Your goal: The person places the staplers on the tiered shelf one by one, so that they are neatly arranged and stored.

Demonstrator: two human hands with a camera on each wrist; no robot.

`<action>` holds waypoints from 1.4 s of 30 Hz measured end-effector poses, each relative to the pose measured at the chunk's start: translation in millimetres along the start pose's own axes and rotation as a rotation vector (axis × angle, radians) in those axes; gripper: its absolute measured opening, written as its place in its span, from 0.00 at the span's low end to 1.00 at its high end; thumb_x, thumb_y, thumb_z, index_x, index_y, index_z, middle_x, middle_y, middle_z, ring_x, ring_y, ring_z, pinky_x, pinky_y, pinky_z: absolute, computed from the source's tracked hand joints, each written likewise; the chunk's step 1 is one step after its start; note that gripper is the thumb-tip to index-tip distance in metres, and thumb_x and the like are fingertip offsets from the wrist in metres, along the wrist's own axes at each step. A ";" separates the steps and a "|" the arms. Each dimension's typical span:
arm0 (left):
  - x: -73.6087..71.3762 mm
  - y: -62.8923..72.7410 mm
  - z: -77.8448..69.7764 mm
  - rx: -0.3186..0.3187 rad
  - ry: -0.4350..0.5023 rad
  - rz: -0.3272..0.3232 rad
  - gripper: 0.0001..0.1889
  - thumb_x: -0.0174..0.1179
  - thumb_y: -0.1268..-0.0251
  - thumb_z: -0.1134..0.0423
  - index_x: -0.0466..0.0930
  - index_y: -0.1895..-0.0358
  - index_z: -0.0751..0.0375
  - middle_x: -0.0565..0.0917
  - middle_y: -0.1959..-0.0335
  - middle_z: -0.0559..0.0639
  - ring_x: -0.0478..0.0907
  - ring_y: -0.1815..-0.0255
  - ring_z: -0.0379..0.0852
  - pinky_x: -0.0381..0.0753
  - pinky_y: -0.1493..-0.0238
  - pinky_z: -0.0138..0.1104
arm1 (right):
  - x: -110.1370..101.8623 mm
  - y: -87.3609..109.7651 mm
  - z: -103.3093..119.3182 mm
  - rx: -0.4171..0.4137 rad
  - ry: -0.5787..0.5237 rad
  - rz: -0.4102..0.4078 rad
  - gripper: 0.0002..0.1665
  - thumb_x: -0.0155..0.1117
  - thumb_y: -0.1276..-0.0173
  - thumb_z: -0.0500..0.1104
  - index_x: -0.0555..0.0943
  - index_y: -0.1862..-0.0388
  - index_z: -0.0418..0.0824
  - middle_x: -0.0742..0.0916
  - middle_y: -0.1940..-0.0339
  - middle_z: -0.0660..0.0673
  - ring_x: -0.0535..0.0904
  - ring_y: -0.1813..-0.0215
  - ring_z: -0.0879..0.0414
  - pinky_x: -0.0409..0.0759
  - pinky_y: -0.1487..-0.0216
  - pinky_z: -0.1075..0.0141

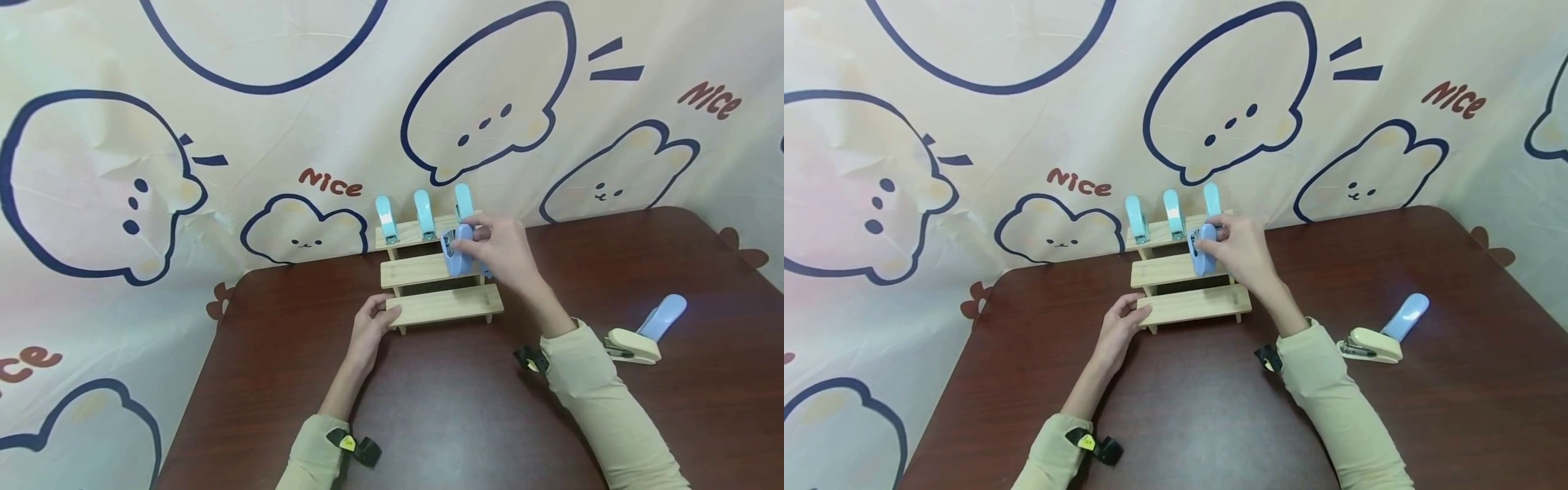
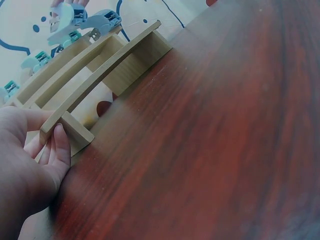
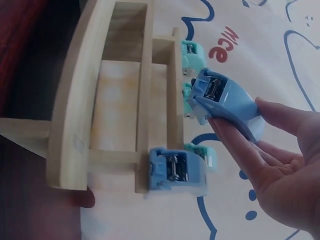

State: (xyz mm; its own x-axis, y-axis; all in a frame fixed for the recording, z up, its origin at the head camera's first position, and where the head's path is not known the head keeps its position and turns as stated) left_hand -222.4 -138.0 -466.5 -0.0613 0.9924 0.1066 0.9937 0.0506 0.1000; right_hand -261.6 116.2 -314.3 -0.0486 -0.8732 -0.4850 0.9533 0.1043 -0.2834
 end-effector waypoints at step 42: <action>0.1 1.0 -1.2 -0.002 -0.021 0.011 0.19 0.65 0.31 0.67 0.76 0.40 0.69 0.78 0.54 0.51 0.76 0.59 0.41 0.78 0.58 0.31 | 40.4 1.4 -4.5 -0.015 0.086 -0.037 0.15 0.71 0.31 0.34 0.85 0.48 0.27 0.90 0.59 0.34 0.89 0.55 0.42 0.86 0.52 0.51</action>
State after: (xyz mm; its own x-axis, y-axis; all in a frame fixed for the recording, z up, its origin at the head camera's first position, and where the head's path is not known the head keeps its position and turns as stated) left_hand -221.5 -138.0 -465.3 -0.0486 0.9950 0.0873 0.9941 0.0397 0.1007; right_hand -263.6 83.2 -337.9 -0.1094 -0.8327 -0.5428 0.9458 0.0807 -0.3145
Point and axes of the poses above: each hand's wrist, its own y-axis away from the middle knuckle, its own x-axis out of the palm, z = x × y, the point moved 6 cm from there along -y, towards the middle knuckle
